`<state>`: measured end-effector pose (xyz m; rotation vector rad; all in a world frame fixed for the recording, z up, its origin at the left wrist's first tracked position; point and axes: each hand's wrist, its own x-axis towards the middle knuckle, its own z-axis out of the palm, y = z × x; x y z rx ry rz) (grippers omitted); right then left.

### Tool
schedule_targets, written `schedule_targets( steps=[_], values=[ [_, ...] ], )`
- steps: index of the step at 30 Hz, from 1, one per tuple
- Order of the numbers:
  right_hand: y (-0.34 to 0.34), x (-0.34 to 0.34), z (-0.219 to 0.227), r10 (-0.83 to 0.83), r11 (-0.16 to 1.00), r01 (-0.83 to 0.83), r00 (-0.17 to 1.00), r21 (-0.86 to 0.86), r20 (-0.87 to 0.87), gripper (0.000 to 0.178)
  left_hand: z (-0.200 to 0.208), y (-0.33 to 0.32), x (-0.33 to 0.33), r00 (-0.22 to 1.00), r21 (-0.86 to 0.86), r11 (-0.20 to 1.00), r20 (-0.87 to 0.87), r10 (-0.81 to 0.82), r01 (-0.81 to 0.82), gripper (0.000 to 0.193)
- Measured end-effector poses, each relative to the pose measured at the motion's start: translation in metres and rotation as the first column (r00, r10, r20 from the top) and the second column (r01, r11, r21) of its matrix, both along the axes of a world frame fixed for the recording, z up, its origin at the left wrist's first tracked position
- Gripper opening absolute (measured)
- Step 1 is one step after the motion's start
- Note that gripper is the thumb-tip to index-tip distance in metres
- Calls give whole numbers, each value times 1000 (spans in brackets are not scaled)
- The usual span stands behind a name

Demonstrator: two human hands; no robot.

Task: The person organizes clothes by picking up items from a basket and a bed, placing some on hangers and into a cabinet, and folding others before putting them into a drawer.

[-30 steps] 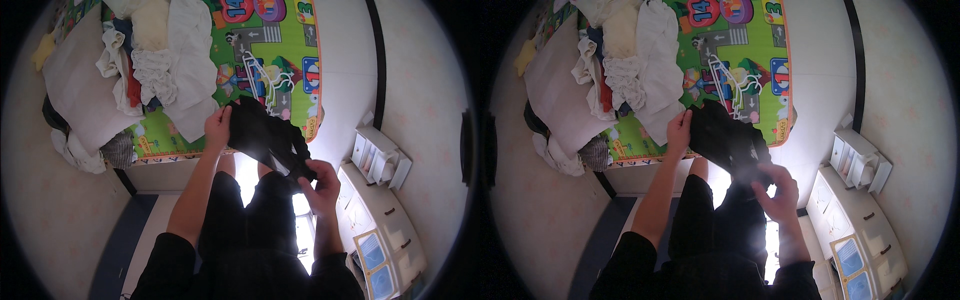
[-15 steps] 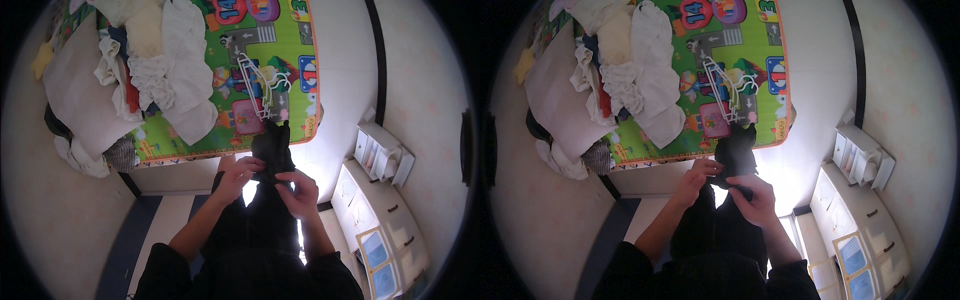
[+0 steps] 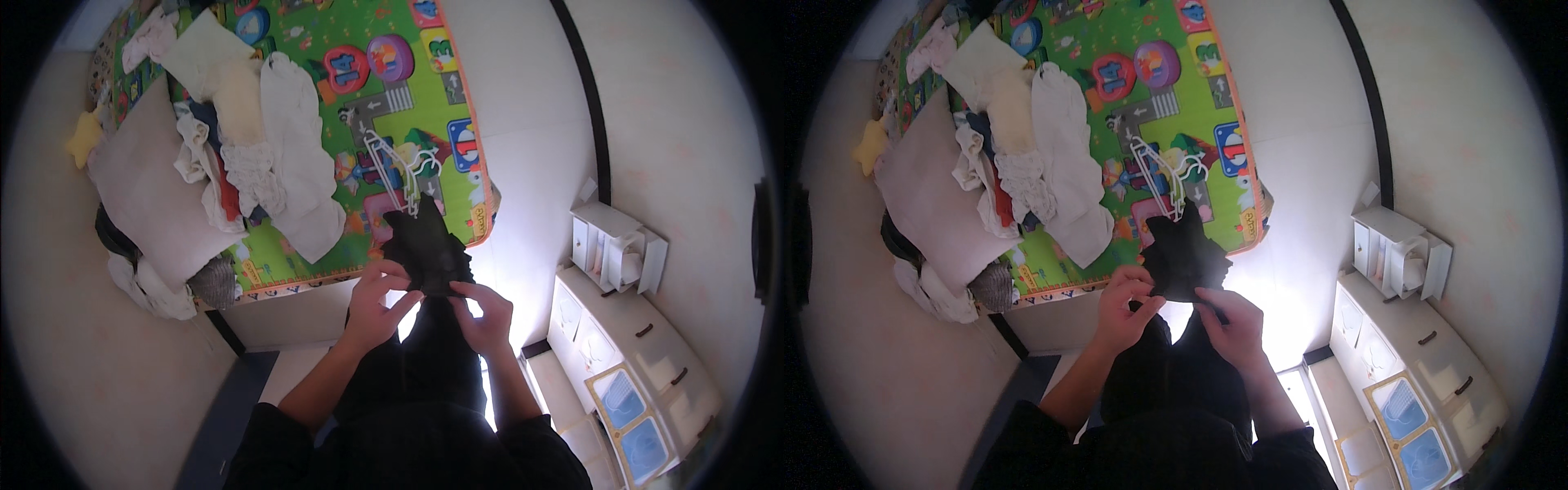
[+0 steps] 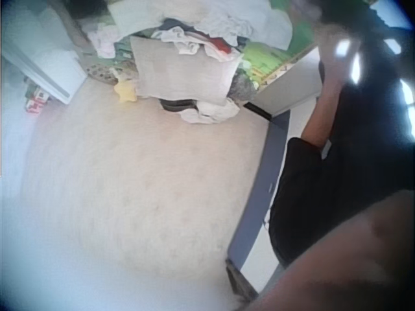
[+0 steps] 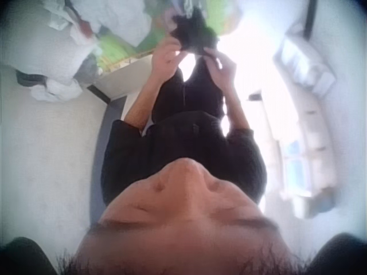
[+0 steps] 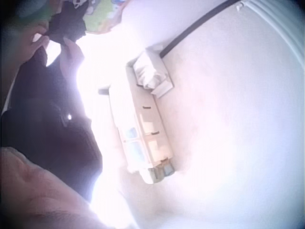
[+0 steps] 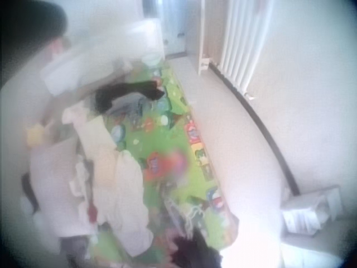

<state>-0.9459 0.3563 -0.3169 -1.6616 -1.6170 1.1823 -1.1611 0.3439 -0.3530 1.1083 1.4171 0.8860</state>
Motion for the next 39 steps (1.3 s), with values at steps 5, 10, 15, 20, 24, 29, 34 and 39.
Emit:
schedule_targets(
  steps=[5,10,15,20,24,29,34,39],
  values=[
    [16,19,43,54,978,-69,995,196,83,23,52,36,16,989,403,913,-147,-3,62,19],
    [27,28,81,14,983,32,969,183,-247,12,89,45,31,947,435,848,-241,-214,303,13],
    [23,35,108,-103,992,115,976,52,-194,16,127,47,65,965,436,896,-262,30,91,11],
    [29,42,109,-101,994,74,865,-75,-491,36,166,76,86,960,490,872,-249,127,12,11],
    [35,68,127,43,937,-177,915,-303,-401,37,195,89,77,944,348,937,-321,75,43,17],
    [43,89,138,218,890,-296,944,-348,-246,37,190,107,42,952,149,978,-289,-100,148,26],
    [36,75,138,143,952,-245,887,-183,-440,33,159,111,5,801,-329,865,584,-129,379,48],
    [25,68,173,-80,911,-188,791,-366,-606,30,131,92,0,567,-134,742,737,-368,656,95]
  ],
)
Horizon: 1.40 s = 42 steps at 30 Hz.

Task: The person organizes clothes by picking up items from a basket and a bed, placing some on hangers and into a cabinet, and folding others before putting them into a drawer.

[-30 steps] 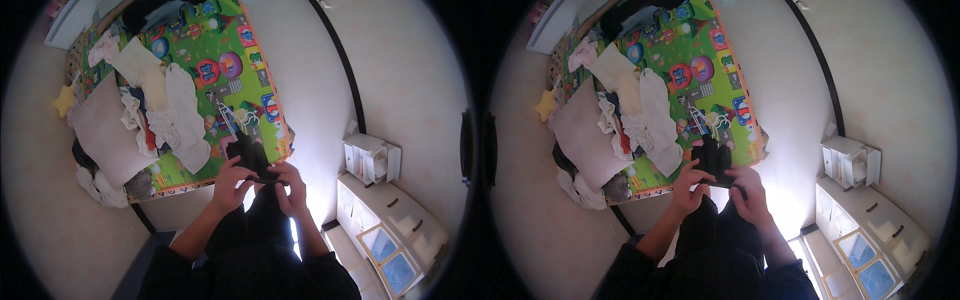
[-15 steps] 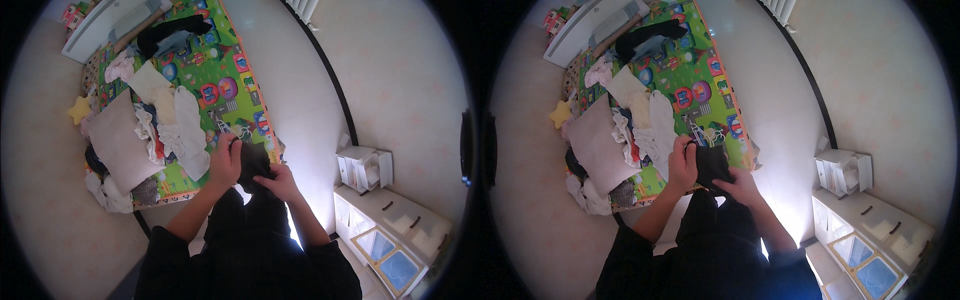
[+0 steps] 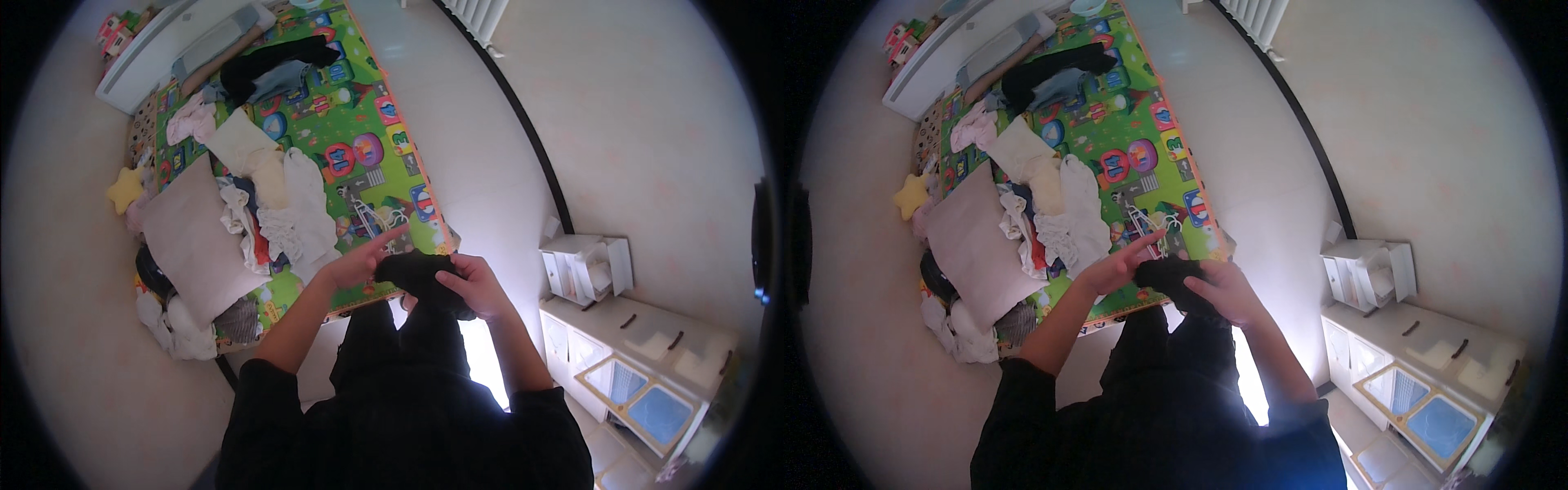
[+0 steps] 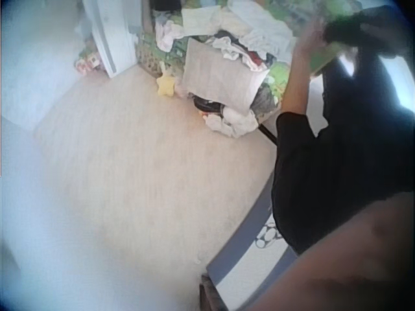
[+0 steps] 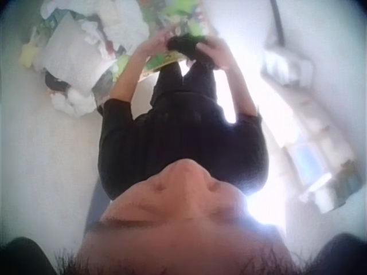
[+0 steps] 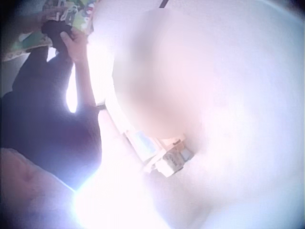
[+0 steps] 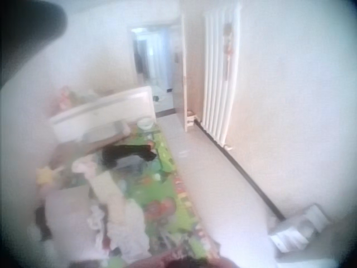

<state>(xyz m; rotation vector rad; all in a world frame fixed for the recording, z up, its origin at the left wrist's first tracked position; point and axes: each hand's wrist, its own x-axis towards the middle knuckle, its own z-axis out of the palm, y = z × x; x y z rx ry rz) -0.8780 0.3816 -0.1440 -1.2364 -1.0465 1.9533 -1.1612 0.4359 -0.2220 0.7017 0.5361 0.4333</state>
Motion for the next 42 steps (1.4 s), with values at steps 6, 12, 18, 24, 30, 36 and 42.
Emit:
schedule_targets(
  steps=[6,12,18,24,30,36,42],
  values=[
    [-12,-7,35,-140,986,136,989,-97,-37,29,-6,-32,20,999,230,972,6,46,-46,105],
    [-37,-6,35,-278,941,300,949,-156,152,29,12,-31,18,994,147,989,-100,49,-34,66],
    [-61,-10,43,-184,953,47,877,301,445,70,53,7,-2,923,721,631,-384,22,285,34],
    [-78,-22,53,-16,914,-344,496,213,868,44,103,21,-17,636,632,79,-771,-30,771,38],
    [-97,-11,55,-17,925,-336,424,175,906,25,85,38,-10,714,704,122,-683,-155,700,30],
    [-120,29,42,-161,889,-43,903,456,398,32,58,55,18,659,435,528,-237,-714,729,37],
    [-152,71,31,-269,948,266,963,178,-8,36,50,26,62,676,-22,686,202,-709,727,40]
  ],
)
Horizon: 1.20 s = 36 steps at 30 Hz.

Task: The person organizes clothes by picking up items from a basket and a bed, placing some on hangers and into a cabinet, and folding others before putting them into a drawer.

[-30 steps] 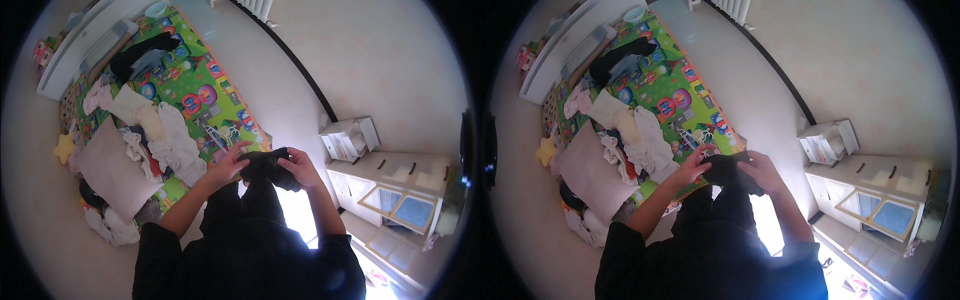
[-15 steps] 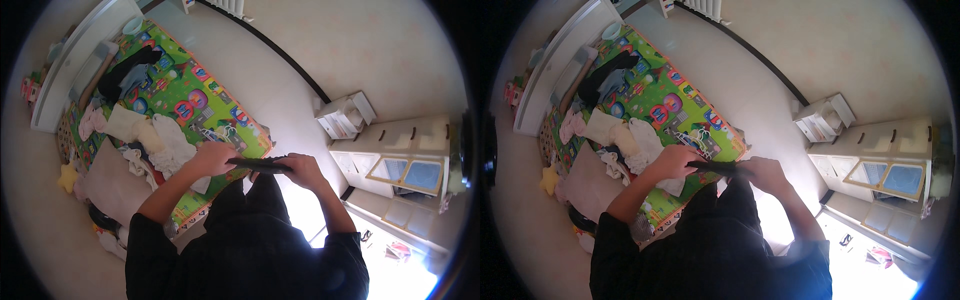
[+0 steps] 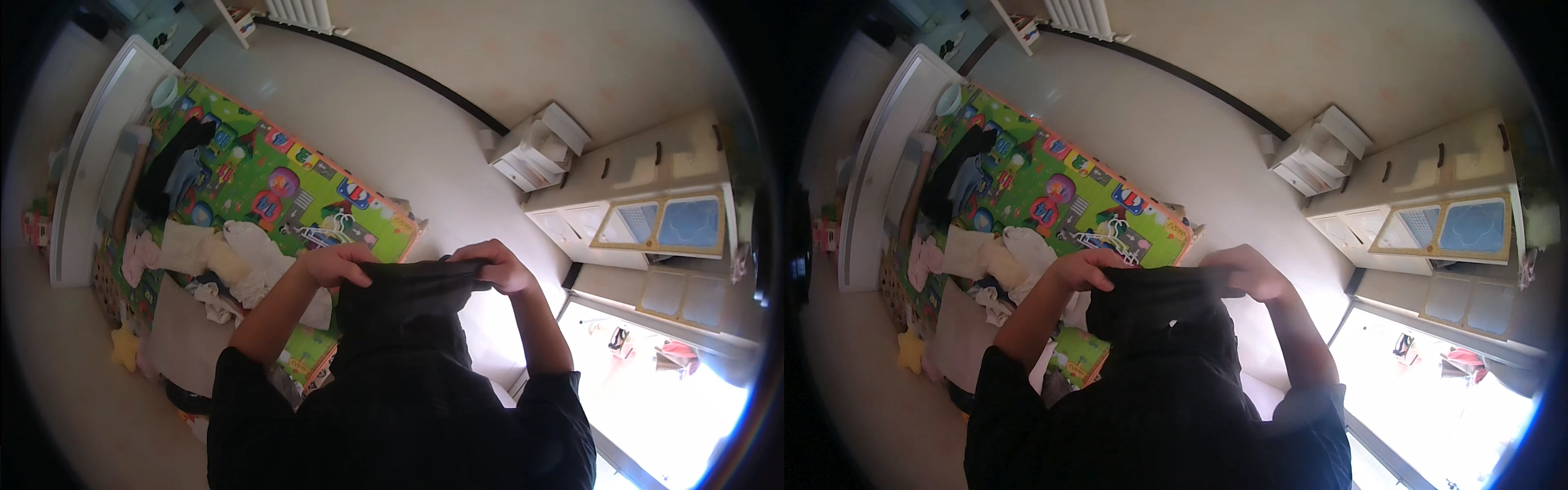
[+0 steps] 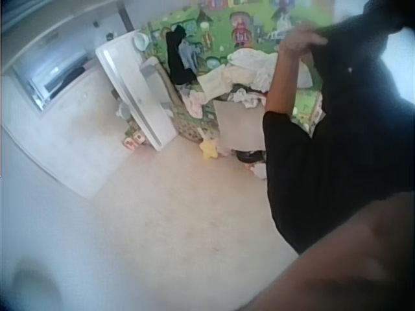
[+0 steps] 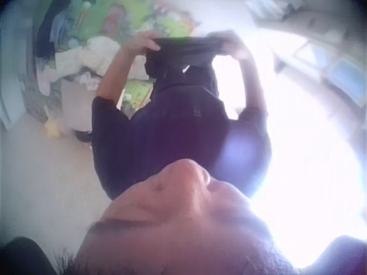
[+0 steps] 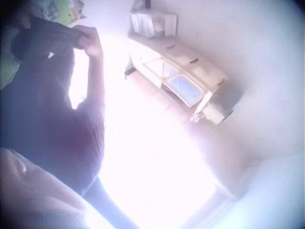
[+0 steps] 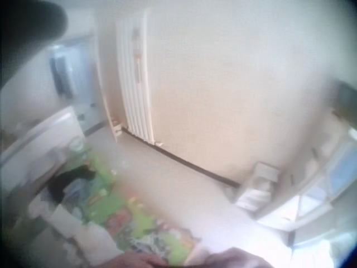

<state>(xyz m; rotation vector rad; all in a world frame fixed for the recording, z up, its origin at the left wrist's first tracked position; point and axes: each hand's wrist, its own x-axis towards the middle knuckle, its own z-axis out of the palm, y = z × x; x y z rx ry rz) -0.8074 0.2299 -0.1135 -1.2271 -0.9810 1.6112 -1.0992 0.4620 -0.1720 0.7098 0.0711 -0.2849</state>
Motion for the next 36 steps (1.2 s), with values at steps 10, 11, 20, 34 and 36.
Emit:
schedule_targets(
  steps=[10,11,20,34,36],
  values=[
    [-19,51,-34,-687,726,665,682,178,253,32,48,-64,131,977,108,982,-130,167,-153,40],
    [-34,61,-28,-701,712,664,683,228,204,36,51,-70,149,986,168,974,-49,160,-150,38],
    [-94,148,23,-509,854,424,801,302,314,67,71,-114,288,970,747,664,187,-156,-37,29],
    [-156,232,23,-593,805,517,693,290,411,46,74,-174,412,894,839,432,426,-141,-332,23],
    [-159,241,25,-605,795,547,676,263,420,41,74,-177,424,943,786,598,301,-144,-159,28]
  ],
)
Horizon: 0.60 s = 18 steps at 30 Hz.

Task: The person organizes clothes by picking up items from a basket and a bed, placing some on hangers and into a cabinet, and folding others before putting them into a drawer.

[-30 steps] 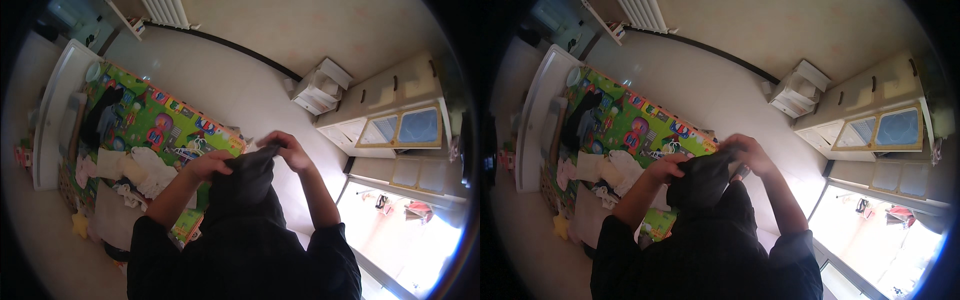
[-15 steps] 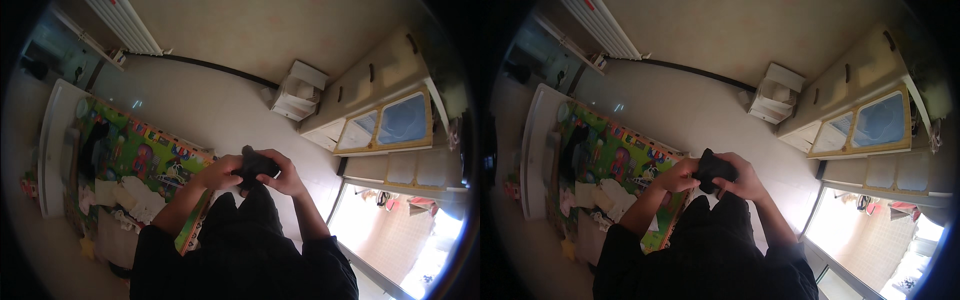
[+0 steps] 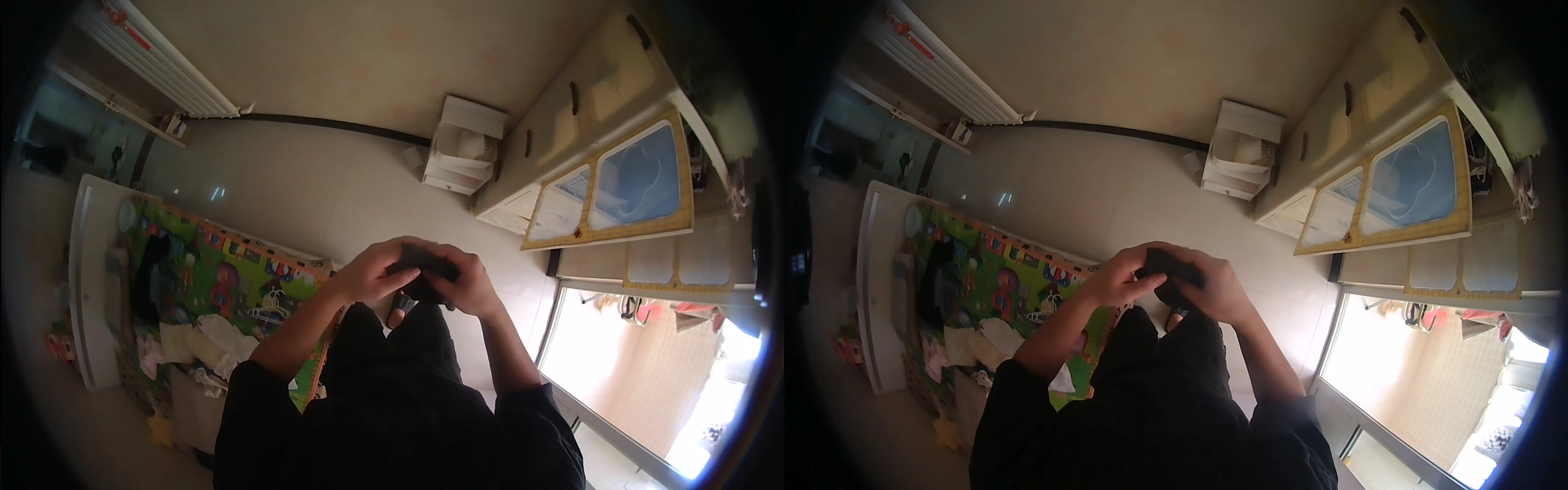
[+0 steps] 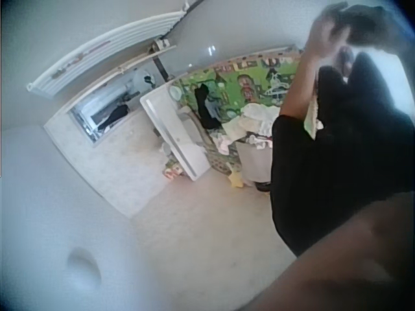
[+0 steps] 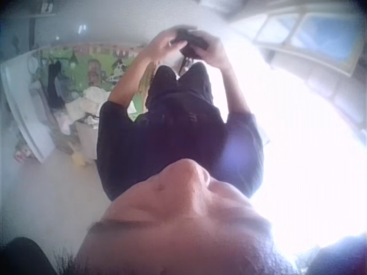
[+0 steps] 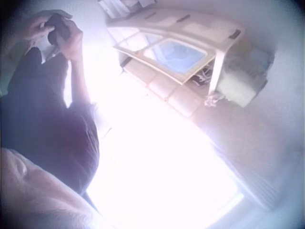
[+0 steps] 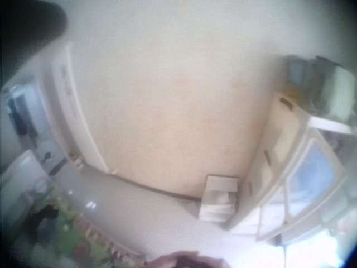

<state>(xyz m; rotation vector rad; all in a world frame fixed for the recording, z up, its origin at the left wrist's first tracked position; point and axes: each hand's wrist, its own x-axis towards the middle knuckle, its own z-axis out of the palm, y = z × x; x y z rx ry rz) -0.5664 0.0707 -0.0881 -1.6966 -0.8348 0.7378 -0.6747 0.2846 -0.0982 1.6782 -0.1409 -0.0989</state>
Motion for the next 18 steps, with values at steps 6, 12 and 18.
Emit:
schedule_targets(
  steps=[6,12,18],
  values=[
    [-4,32,9,-111,993,113,993,-36,38,31,-10,-11,27,988,-116,981,-45,148,-152,50],
    [4,58,-4,-155,988,147,947,49,280,27,-52,15,72,928,-134,991,-369,-50,0,48],
    [35,83,-32,-167,986,91,642,142,748,36,-62,54,120,720,-553,767,-671,-179,-324,44]
  ],
)
